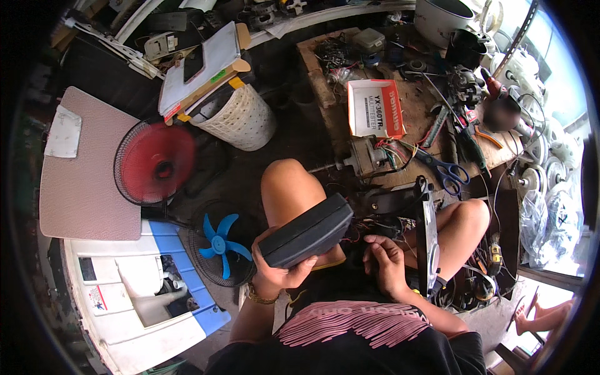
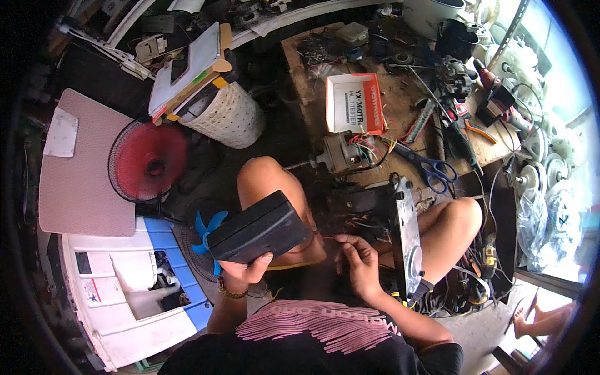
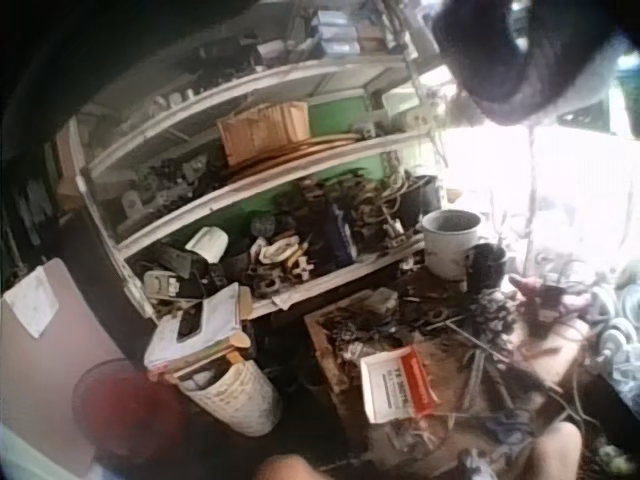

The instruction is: The person removes screws from the back of a black electronic device using a screwdriver, pries the case open, and then uses the probes of a multimeter to measure points on the internal circuit board.

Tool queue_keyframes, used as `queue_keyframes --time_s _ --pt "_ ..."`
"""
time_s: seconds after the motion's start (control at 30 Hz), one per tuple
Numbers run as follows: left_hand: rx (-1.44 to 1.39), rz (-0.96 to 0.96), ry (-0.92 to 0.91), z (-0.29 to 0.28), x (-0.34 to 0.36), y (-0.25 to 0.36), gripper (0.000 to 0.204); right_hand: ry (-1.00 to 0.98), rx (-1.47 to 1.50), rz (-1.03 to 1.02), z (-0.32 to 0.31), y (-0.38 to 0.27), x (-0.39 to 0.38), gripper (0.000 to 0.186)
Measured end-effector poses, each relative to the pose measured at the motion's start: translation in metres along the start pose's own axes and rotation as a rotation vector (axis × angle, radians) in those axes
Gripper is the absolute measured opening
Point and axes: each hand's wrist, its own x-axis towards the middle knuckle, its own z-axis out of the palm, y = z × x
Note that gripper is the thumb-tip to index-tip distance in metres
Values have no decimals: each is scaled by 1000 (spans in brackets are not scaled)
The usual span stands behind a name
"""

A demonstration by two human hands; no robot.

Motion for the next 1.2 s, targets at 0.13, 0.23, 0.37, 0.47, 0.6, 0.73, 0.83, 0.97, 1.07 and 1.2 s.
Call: queue_keyframes --time_s 0.13,0.23,0.37,0.47,0.6,0.73,0.83,0.97,1.07,1.2 --pt "-16 20 23 4 8 5 66 -46 20 -56 6 -9 -5 9" --pt "-158 -34 17 12 20 22 64 -81 22 -30 5 -20 -7 10" --pt "-534 -423 140 23 41 41 57 -144 -23 -90 5 -65 -11 12" --pt "-814 -897 85 22 42 42 48 -126 -66 -146 3 -96 -2 13" --pt "-859 -927 -2 31 44 39 47 -132 -180 -160 2 -130 21 17" --pt "-722 -868 -55 45 35 29 48 -350 -601 -265 9 -145 55 11" --pt "-720 -861 -82 52 32 26 49 -462 -780 -602 31 -142 71 12" --pt "-705 -826 -70 54 27 27 50 -523 -983 -616 51 -147 72 13" --pt "-672 -795 -77 55 27 27 49 -535 -1079 -677 55 -145 73 18" --pt "-666 -793 -87 55 26 26 48 -459 -1165 -721 57 -142 71 19"
